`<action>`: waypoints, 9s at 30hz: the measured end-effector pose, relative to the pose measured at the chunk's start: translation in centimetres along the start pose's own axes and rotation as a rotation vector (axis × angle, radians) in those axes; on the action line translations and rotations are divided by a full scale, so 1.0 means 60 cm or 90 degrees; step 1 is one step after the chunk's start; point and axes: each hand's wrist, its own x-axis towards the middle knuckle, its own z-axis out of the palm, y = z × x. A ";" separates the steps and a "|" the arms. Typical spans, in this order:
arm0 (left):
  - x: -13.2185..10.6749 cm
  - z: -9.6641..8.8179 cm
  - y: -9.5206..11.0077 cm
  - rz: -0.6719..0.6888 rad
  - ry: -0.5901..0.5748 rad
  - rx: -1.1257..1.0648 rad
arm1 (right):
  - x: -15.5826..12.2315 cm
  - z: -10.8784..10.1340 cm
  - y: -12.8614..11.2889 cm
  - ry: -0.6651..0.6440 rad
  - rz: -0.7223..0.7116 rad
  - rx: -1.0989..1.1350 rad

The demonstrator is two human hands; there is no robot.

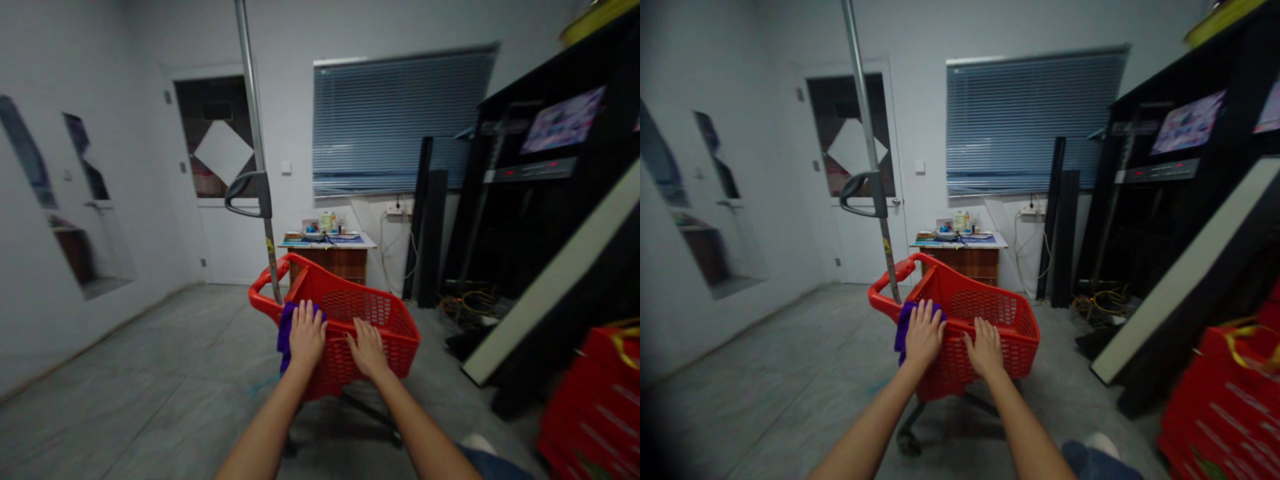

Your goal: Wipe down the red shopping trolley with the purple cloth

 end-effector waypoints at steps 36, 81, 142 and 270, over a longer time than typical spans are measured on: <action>-0.016 0.001 0.012 -0.013 -0.022 0.036 | -0.018 0.027 0.008 0.037 -0.088 -0.021; 0.006 0.012 -0.046 0.042 -0.113 0.020 | -0.059 0.023 0.040 0.072 -0.052 -0.065; -0.022 0.054 0.009 0.097 -0.141 -0.029 | -0.080 0.055 0.048 0.088 -0.078 0.002; -0.110 0.025 -0.067 -0.061 -0.132 0.058 | -0.034 0.036 -0.035 -0.007 -0.130 0.002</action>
